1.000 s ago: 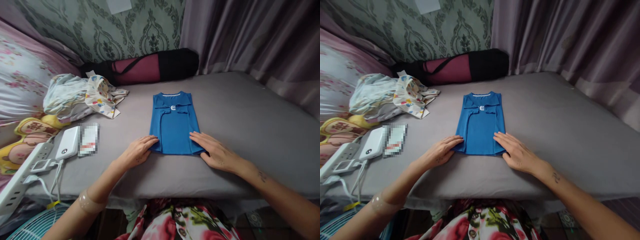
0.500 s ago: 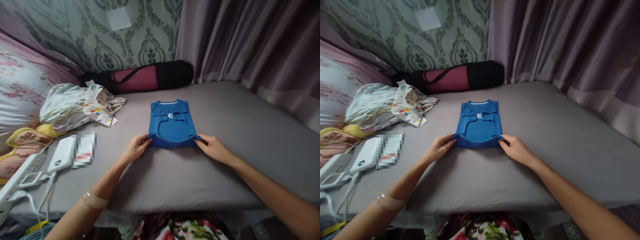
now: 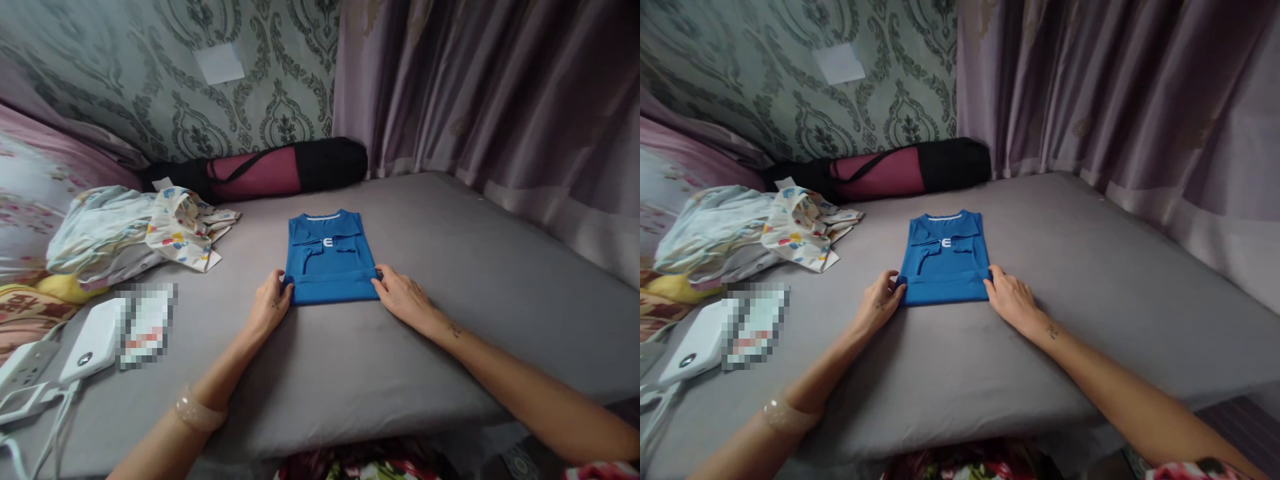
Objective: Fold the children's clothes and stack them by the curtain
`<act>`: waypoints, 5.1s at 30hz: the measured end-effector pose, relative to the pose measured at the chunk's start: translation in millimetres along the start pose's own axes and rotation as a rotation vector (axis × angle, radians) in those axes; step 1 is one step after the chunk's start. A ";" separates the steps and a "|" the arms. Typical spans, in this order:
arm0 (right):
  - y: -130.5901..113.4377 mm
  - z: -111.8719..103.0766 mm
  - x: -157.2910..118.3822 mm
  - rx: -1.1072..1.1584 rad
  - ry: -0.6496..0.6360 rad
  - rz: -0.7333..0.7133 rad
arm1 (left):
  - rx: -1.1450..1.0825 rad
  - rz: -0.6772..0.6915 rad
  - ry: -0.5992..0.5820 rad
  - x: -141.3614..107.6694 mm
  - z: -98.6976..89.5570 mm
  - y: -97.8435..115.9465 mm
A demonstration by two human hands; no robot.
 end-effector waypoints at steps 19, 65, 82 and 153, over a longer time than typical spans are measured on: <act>-99.2 8.8 -32.9 -0.059 -0.200 -0.998 | 0.335 0.748 -0.286 7.6 27.1 92.3; -151.0 31.7 -21.6 0.091 -0.291 -1.150 | -0.110 0.145 -0.062 0.6 -0.2 -17.0; -201.4 32.6 -22.9 0.028 -0.194 -1.080 | -0.363 -0.033 0.006 1.7 -13.9 -21.8; -75.1 9.8 -30.3 0.147 0.056 -0.734 | 0.154 0.828 -0.390 -10.7 29.5 111.5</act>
Point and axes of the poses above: each hand's wrist, its own x-axis towards the middle knuckle, its own z-axis out of the palm, y = z × x, the point moved 10 cm from there along x, towards the middle knuckle, and after that the axes turned 10 degrees about z, right-handed, at the moved point
